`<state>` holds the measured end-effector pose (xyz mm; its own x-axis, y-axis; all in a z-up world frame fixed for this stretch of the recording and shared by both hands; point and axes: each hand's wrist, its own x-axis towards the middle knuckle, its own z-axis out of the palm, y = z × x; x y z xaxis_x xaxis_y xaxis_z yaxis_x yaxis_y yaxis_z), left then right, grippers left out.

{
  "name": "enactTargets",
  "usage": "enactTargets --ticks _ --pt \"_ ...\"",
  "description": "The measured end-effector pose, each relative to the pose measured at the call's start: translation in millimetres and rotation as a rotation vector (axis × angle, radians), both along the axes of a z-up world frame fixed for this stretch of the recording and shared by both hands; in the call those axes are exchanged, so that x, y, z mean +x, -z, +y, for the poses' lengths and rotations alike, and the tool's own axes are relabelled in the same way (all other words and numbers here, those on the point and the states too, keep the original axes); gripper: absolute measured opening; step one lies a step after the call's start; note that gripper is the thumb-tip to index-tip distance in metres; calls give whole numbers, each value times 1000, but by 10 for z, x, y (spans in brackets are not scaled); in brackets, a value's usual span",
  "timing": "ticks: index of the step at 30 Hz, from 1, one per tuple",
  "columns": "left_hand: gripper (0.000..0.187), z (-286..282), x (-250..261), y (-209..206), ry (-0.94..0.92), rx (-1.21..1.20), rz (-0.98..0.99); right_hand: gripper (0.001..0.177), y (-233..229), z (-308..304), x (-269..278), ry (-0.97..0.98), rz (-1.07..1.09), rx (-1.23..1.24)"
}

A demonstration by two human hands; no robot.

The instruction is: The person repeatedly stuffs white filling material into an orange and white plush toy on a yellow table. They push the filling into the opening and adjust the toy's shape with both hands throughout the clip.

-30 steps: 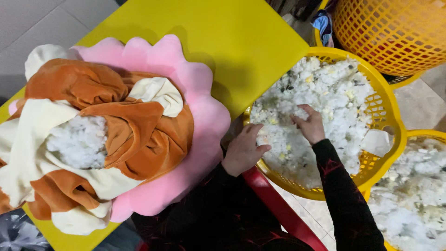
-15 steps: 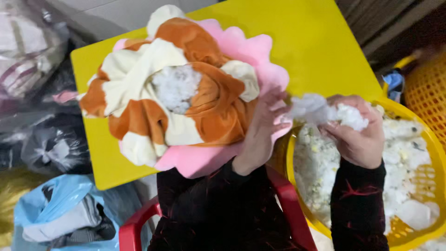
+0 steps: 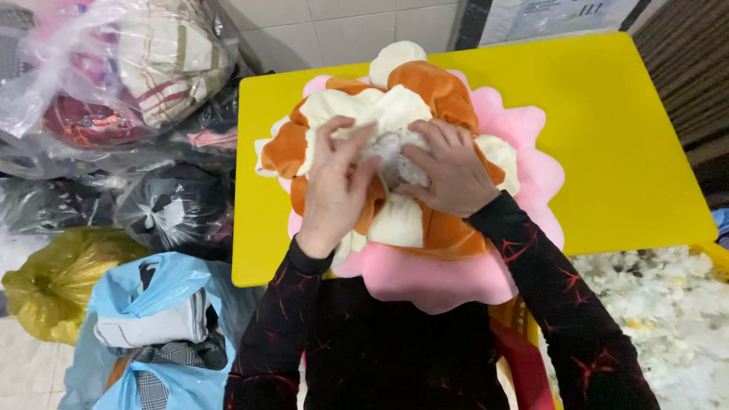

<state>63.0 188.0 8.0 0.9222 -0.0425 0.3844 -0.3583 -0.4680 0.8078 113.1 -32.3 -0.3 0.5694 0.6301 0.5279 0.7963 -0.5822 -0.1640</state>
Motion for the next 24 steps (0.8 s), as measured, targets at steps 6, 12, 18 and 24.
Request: enactTargets --ticks 6,12,18,24 --pt "36 -198 166 387 46 509 -272 47 186 -146 -310 185 17 65" --pt "14 -202 392 354 216 623 80 45 356 99 -84 167 -9 -134" --pt "21 205 460 46 -77 386 -236 47 -114 -47 -309 207 131 69" --pt "14 175 667 47 -138 544 -330 58 24 113 -249 155 -86 -137"
